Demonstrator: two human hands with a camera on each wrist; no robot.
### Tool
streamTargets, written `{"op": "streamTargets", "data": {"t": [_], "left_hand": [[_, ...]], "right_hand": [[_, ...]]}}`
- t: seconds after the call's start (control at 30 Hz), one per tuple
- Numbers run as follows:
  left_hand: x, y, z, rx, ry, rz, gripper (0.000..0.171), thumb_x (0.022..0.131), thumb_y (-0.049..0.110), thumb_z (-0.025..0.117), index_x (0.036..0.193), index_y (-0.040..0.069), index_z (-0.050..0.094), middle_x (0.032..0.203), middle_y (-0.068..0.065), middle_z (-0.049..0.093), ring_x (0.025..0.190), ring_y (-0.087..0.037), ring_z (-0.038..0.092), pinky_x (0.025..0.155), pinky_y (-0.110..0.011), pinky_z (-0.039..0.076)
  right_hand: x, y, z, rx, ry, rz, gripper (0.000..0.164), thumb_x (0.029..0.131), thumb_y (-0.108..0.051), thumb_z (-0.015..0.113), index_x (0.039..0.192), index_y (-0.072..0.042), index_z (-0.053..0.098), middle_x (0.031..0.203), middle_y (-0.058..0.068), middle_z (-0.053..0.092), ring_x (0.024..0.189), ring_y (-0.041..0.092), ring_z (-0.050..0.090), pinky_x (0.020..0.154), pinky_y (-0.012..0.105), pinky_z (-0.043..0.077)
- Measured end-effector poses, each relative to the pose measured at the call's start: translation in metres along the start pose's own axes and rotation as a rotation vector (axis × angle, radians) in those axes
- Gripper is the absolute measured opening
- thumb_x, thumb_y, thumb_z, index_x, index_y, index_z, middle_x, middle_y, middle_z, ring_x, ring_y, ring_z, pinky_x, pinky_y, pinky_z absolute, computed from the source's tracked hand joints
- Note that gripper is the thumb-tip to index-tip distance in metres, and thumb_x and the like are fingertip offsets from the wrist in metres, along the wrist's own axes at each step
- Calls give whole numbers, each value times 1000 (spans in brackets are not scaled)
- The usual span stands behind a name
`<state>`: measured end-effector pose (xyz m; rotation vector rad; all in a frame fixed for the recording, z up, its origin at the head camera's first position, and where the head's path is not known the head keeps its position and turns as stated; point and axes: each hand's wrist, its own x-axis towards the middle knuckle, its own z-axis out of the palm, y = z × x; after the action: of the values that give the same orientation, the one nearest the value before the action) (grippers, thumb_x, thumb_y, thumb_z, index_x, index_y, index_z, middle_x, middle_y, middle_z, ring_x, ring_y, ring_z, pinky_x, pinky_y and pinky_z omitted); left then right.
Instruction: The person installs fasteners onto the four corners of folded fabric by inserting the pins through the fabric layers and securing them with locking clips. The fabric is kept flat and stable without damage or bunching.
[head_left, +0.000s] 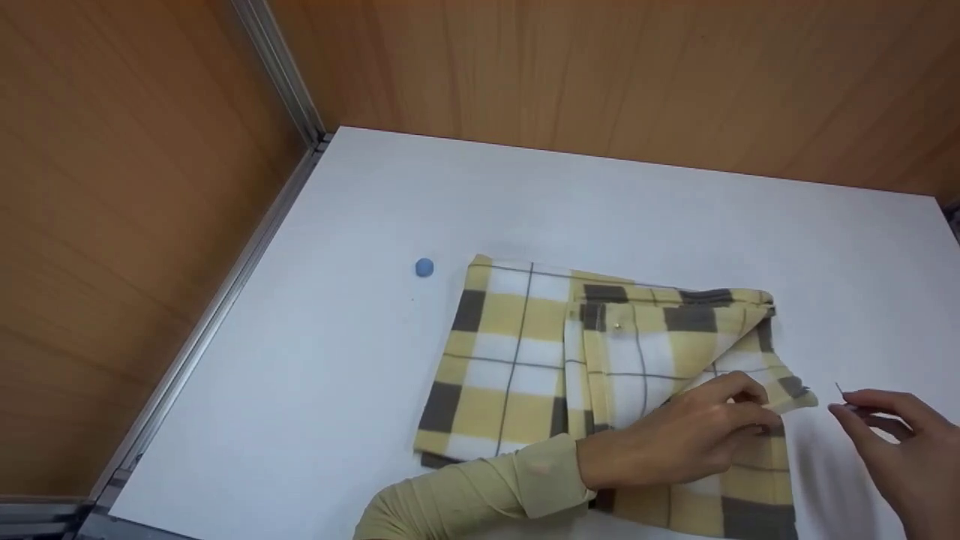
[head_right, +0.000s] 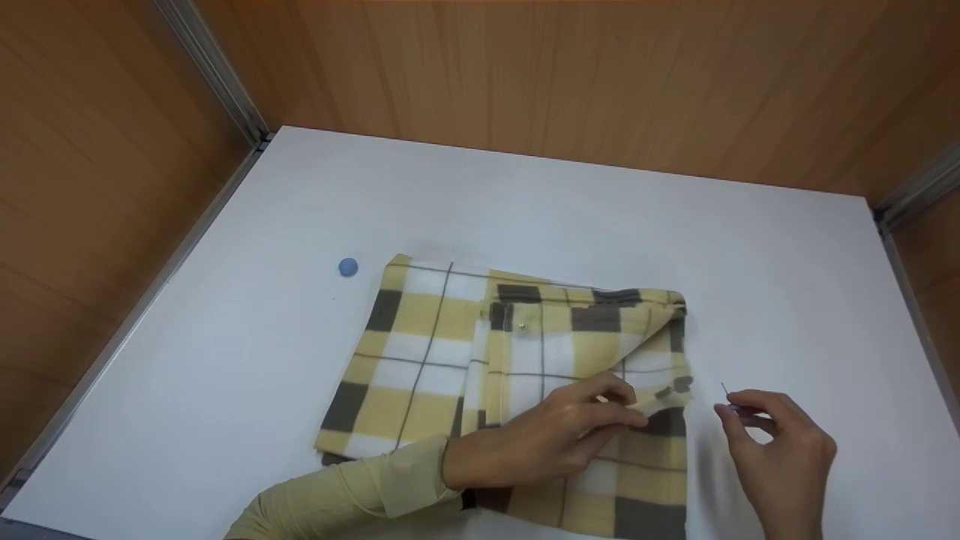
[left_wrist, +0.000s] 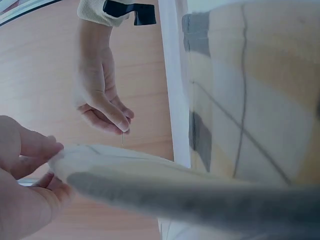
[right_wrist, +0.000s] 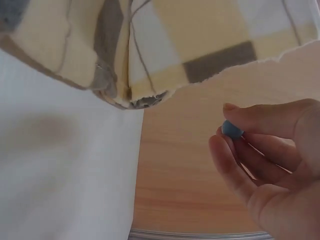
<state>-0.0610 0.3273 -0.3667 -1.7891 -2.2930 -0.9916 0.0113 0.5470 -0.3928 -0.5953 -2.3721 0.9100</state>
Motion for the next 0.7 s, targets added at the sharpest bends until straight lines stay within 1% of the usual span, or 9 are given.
{"op": "streamTargets", "data": {"t": [0.07,0.17,0.3,0.4,0.6,0.7], "left_hand": [[0,-2,-2,8,9,-3,27,87,4,48,107,14,63,109,0,48,98,-1,43,83,-3,28],[0,-4,-6,15,21,-16,33,85,0,46,109,14,62,113,-1,49,104,-2,42,86,-3,26],[0,-7,-11,29,57,-41,35,85,0,43,114,14,59,116,0,48,107,-2,40,87,-4,25],[-1,-10,-15,33,93,-54,36,85,1,44,116,14,57,116,1,48,106,-1,40,86,-4,27],[-2,-16,-23,-9,142,-65,36,87,1,42,119,12,54,123,-1,47,115,-1,38,88,-6,28],[-3,-19,-26,-15,192,-53,36,86,0,42,117,11,56,121,-2,48,114,-2,39,90,-7,27]], "right_hand": [[-1,-5,0,-16,-9,-1,19,69,6,69,88,2,65,79,-14,55,71,-7,51,67,2,39],[-4,-12,1,-40,-22,-20,21,69,5,69,89,-1,65,81,-12,55,69,-5,51,68,2,39],[-6,-23,1,15,-12,-111,24,65,9,71,87,-1,67,79,-12,58,66,0,52,67,4,40],[-7,-31,1,78,-15,-175,29,61,13,72,85,-2,68,79,-8,62,67,3,54,67,7,42],[-10,-48,4,131,-55,-254,33,58,15,72,86,-2,68,81,5,64,70,5,55,68,9,43],[-11,-58,8,153,-92,-303,33,59,15,71,87,-2,67,83,9,63,72,5,56,69,10,44]]}}
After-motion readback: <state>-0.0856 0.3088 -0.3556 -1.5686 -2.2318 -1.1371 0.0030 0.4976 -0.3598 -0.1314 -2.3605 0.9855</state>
